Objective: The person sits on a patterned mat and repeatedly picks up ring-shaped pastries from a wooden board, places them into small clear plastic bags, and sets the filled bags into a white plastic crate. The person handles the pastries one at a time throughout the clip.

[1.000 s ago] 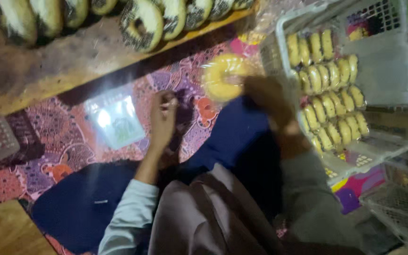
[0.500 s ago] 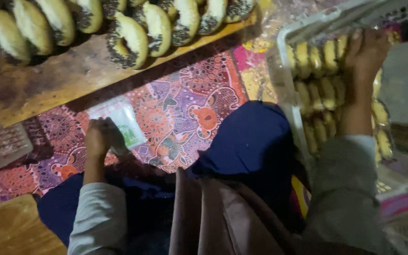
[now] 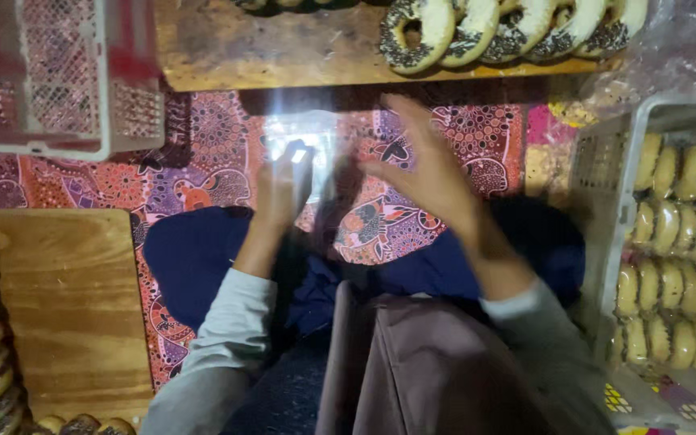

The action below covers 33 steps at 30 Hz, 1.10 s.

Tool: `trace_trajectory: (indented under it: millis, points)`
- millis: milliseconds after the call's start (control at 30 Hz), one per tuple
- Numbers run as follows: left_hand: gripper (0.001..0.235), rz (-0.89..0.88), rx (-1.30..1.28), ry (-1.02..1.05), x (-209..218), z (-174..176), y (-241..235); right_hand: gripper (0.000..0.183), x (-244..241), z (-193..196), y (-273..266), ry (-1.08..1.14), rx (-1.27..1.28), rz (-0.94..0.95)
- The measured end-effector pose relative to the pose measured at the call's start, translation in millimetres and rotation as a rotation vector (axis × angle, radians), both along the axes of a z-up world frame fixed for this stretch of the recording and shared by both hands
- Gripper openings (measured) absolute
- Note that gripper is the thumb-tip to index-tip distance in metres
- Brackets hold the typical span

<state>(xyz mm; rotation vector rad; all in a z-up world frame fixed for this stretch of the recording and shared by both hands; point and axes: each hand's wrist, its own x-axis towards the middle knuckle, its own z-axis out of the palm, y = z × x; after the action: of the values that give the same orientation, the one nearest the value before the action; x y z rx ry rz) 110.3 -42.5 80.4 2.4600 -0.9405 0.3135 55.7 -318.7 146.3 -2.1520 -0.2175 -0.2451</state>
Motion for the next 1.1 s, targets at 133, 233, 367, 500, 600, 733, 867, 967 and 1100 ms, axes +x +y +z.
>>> trace_trajectory:
  millis: [133, 233, 367, 500, 600, 733, 867, 967, 1100]
  points:
    - [0.048, 0.168, -0.232, -0.015, -12.1, 46.9, -14.9, 0.034, 50.2, -28.6, 69.3, 0.295, 0.024, 0.034]
    - [0.069, 0.349, -0.564, -0.023, 1.1, 65.9, -4.4, 0.021, 55.3, -10.4, 87.3, 0.301, -0.012, 0.114]
    - [0.048, 0.491, -0.788, 0.395, 21.6, 65.8, 9.7, 0.040, 39.5, 40.3, 107.3, -0.419, -0.429, -0.113]
    - [0.038, 0.439, -0.584, -0.034, 19.4, 69.1, 6.3, 0.038, 26.3, 62.2, 125.7, -0.273, -0.168, -0.027]
    - [0.042, 0.006, -0.665, 0.012, -0.8, 71.5, 1.2, 0.041, 37.2, 41.6, 130.7, -0.134, -0.166, 0.020]
    - [0.057, 0.207, -1.430, 0.426, 28.5, 54.5, -1.4, 0.049, 73.7, 22.8, 136.6, -0.145, -0.106, 0.112]
    - [0.027, -0.016, -2.025, 1.060, 105.1, 5.7, 16.8, 0.020, 103.5, 37.4, 140.2, 0.000, -0.219, 0.360]
    - [0.016, -0.207, -2.132, 0.954, 142.8, -9.9, 46.2, 0.036, 159.5, 45.3, 118.8, 0.332, 0.153, -0.032]
    - [0.023, 0.080, -2.406, 1.089, 156.6, 1.1, 64.8, 0.104, 234.5, 12.8, 86.4, -0.122, -0.528, -0.123]
